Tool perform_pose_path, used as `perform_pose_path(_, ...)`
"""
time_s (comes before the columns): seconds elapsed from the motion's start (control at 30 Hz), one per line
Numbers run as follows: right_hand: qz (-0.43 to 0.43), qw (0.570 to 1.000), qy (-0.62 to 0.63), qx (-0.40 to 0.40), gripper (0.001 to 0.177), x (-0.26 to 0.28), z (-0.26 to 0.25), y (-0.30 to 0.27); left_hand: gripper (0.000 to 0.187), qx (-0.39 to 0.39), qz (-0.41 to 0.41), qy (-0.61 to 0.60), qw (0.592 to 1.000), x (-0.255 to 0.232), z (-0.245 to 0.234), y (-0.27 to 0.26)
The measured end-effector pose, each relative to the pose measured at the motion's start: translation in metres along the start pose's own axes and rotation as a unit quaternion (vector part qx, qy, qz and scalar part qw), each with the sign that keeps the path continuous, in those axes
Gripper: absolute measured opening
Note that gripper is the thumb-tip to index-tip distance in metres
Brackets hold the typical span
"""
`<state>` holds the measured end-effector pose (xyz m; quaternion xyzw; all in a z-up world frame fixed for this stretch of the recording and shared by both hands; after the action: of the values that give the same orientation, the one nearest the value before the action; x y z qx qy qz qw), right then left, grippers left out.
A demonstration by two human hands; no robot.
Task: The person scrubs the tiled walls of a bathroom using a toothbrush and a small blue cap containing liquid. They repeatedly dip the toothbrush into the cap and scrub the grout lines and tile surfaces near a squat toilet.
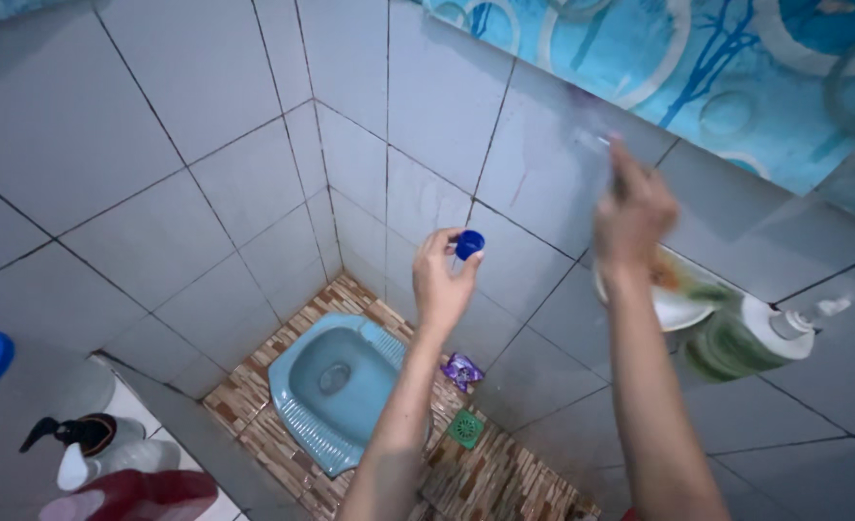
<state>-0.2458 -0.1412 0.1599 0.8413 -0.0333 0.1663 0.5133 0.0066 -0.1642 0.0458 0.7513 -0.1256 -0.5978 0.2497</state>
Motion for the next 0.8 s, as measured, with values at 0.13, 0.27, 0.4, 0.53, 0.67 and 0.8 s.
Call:
perform_pose_path(0.13, 0.032, 0.999, -0.041, -0.01, 0.034, -0.011, -0.014, -0.01, 0.038, -0.006, 0.01, 0.037, 0.999, 0.001, -0.023, 0.009)
perform_pose_path(0.27, -0.039, 0.999, 0.021, -0.021, 0.037, 0.025, 0.061, 0.013, 0.037, -0.003, 0.015, 0.029, 0.999, -0.003, -0.027, 0.007)
perform_pose_path(0.4, -0.024, 0.999, -0.029, 0.001, 0.04, 0.029, 0.097, 0.038, 0.037, -0.007, 0.024, 0.012, 1.0, -0.008, -0.024, 0.012)
perform_pose_path(0.53, -0.04, 0.999, -0.026, -0.023, 0.044, 0.008, 0.014, -0.001, 0.036, -0.007, 0.006, 0.007, 1.0, -0.002, -0.025, 0.004)
perform_pose_path(0.67, -0.002, 1.0, -0.014, -0.023, 0.05, -0.001, -0.014, -0.017, 0.034, -0.026, 0.015, 0.02, 0.999, 0.001, -0.031, 0.009)
perform_pose_path(0.8, -0.028, 0.999, -0.018, -0.009, 0.048, 0.014, 0.045, 0.004, 0.036, -0.009, 0.008, 0.012, 1.0, 0.004, -0.017, 0.004)
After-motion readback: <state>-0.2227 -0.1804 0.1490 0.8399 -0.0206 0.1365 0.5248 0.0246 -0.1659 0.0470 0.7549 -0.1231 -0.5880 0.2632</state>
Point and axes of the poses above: each hand's wrist, its own y-axis towards the middle knuckle, its own z-axis out of the palm, x = y × z, the point moved 9 cm from there along y, towards the middle knuckle
